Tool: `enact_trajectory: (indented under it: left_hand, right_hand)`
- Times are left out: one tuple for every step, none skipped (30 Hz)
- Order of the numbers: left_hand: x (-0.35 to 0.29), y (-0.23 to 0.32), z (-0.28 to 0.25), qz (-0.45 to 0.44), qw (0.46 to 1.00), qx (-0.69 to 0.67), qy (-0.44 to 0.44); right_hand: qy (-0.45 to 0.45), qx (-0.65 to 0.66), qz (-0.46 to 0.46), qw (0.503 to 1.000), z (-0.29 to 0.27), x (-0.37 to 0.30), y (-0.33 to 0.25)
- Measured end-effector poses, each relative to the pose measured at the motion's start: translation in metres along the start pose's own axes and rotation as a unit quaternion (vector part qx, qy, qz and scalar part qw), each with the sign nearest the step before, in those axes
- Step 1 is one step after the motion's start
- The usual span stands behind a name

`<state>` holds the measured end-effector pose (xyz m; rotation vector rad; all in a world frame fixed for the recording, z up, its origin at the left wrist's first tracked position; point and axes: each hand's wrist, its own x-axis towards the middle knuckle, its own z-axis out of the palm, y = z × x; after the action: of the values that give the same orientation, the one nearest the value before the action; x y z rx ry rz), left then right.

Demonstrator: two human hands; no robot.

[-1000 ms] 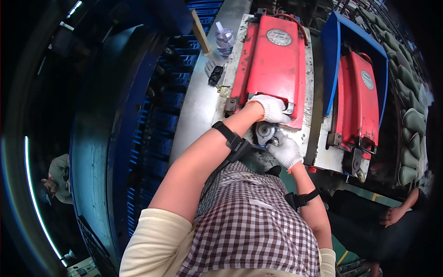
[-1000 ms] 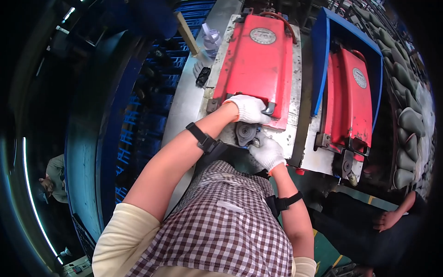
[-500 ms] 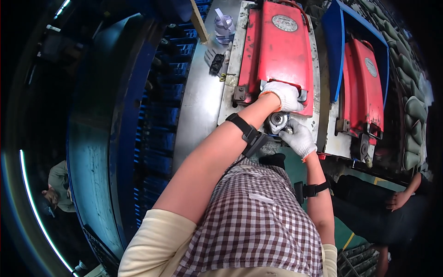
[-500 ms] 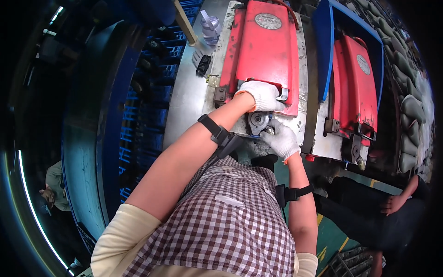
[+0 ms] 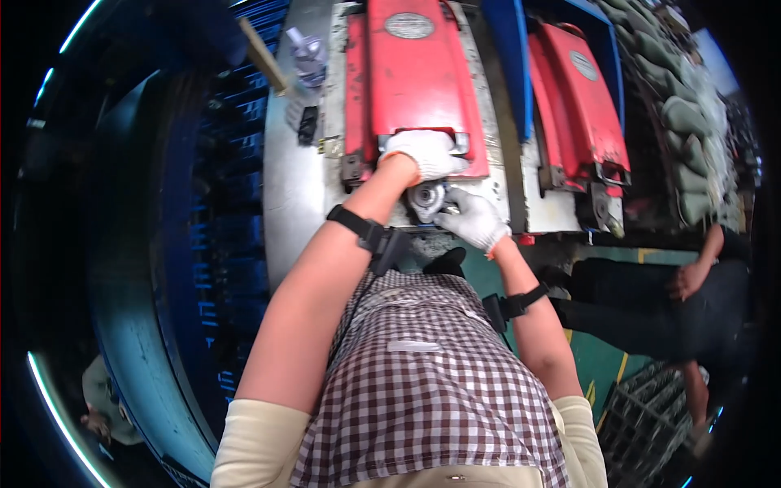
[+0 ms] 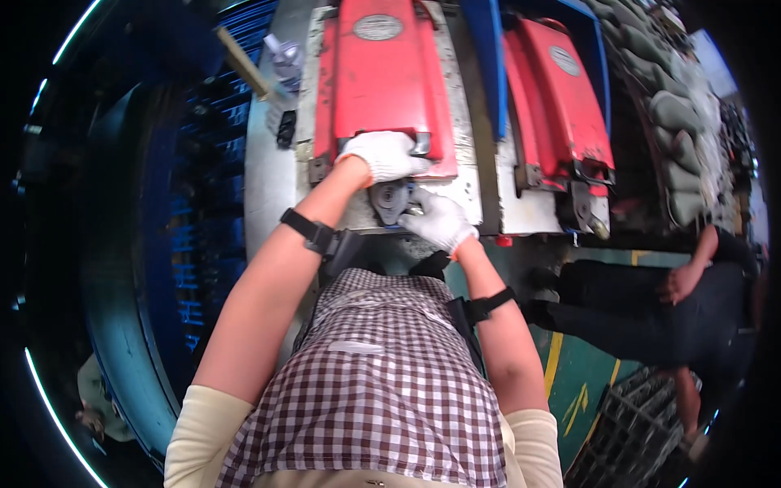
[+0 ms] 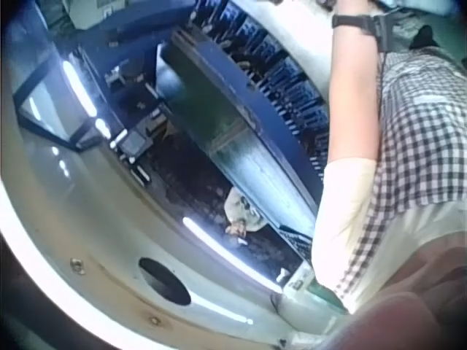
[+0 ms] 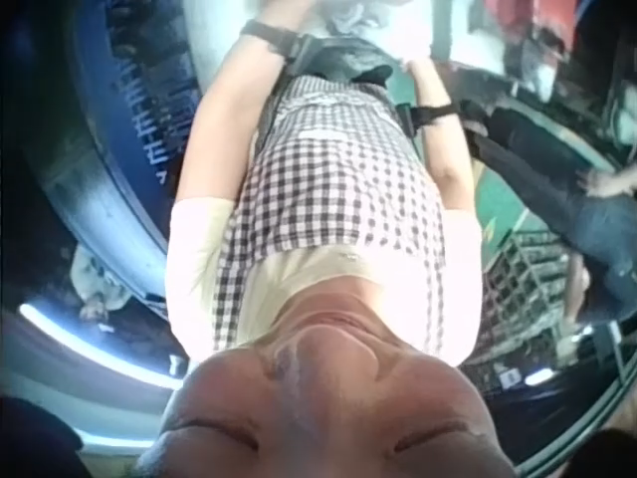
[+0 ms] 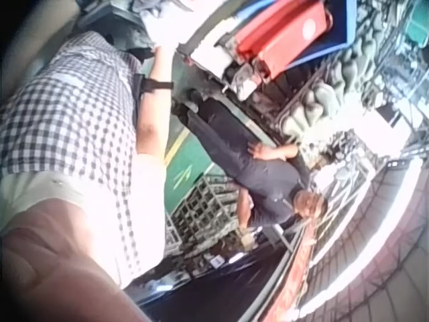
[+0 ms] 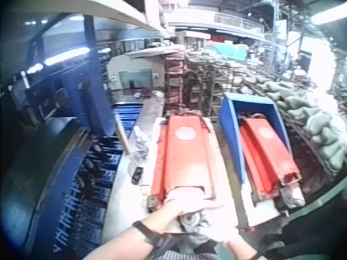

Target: Operating a hydraulic shoe press to attach or shape the soles of shoes.

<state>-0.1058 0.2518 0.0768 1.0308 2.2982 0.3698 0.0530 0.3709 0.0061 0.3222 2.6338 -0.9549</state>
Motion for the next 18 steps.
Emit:
enact_trajectory:
  left_hand:
    - [0.003, -0.001, 0.002, -0.013, 1.0, -0.005, 0.002]
    - [0.002, -0.002, 0.001, -0.004, 1.0, -0.008, 0.007]
    - [0.002, 0.0, -0.001, -0.006, 1.0, -0.001, -0.012]
    - [0.004, 0.003, -0.003, -0.009, 0.999, 0.008, -0.031]
    - [0.005, 0.003, -0.002, -0.012, 0.999, 0.013, -0.028]
    - [0.007, 0.003, -0.001, -0.008, 0.999, 0.015, -0.028]
    - [0.009, 0.003, -0.001, -0.011, 0.999, 0.015, -0.037]
    - [0.01, 0.003, 0.0, -0.016, 0.999, 0.014, -0.046]
    - [0.011, 0.003, 0.001, -0.015, 0.999, 0.012, -0.042]
    - [0.011, 0.003, 0.002, -0.014, 0.999, 0.012, -0.042]
    - [0.012, 0.003, 0.003, -0.017, 0.999, 0.013, -0.039]
    - [0.012, 0.003, 0.004, -0.02, 0.999, 0.013, -0.037]
    - [0.012, 0.002, 0.006, -0.019, 0.999, 0.013, -0.037]
    - [0.011, 0.002, 0.008, -0.009, 1.0, 0.003, -0.015]
    - [0.011, 0.001, 0.009, 0.0, 1.0, -0.007, 0.006]
    - [0.012, 0.001, 0.011, 0.001, 1.0, -0.007, 0.006]
    - [0.012, 0.0, 0.011, -0.006, 1.0, -0.008, 0.004]
    - [0.012, 0.0, 0.011, -0.013, 1.0, -0.009, 0.001]
  right_hand:
    - [-0.003, 0.008, 0.023, 1.0, -0.004, -0.003, -0.007]
    - [0.005, 0.012, 0.021, 1.0, -0.005, -0.004, -0.011]
    - [0.001, 0.02, 0.03, 0.999, -0.005, -0.004, -0.01]
    - [-0.003, 0.029, 0.039, 0.999, -0.005, -0.004, -0.006]
    - [-0.013, 0.021, 0.03, 0.999, -0.007, -0.004, -0.005]
    - [-0.01, 0.022, 0.033, 0.999, -0.006, -0.004, -0.003]
    - [-0.009, 0.02, 0.029, 0.999, -0.005, -0.004, 0.0]
    - [-0.009, 0.018, 0.025, 1.0, -0.005, -0.004, 0.002]
    - [-0.007, 0.017, 0.025, 1.0, -0.004, -0.004, 0.003]
    - [-0.004, 0.035, 0.015, 0.999, -0.003, -0.004, 0.004]
    - [-0.001, 0.053, 0.004, 0.999, -0.003, -0.005, 0.004]
    - [0.0, 0.052, 0.005, 0.999, -0.003, -0.006, 0.004]
    - [0.004, 0.049, 0.014, 0.999, -0.003, -0.007, 0.003]
    - [0.009, 0.047, 0.023, 0.999, -0.003, -0.007, 0.002]
    - [0.01, 0.046, 0.024, 0.999, -0.003, -0.007, 0.003]
    - [0.013, 0.046, 0.021, 0.999, -0.001, -0.007, 0.004]
    - [0.017, 0.045, 0.018, 0.999, -0.001, -0.007, 0.003]
    - [0.017, 0.044, 0.018, 0.999, -0.001, -0.008, 0.003]
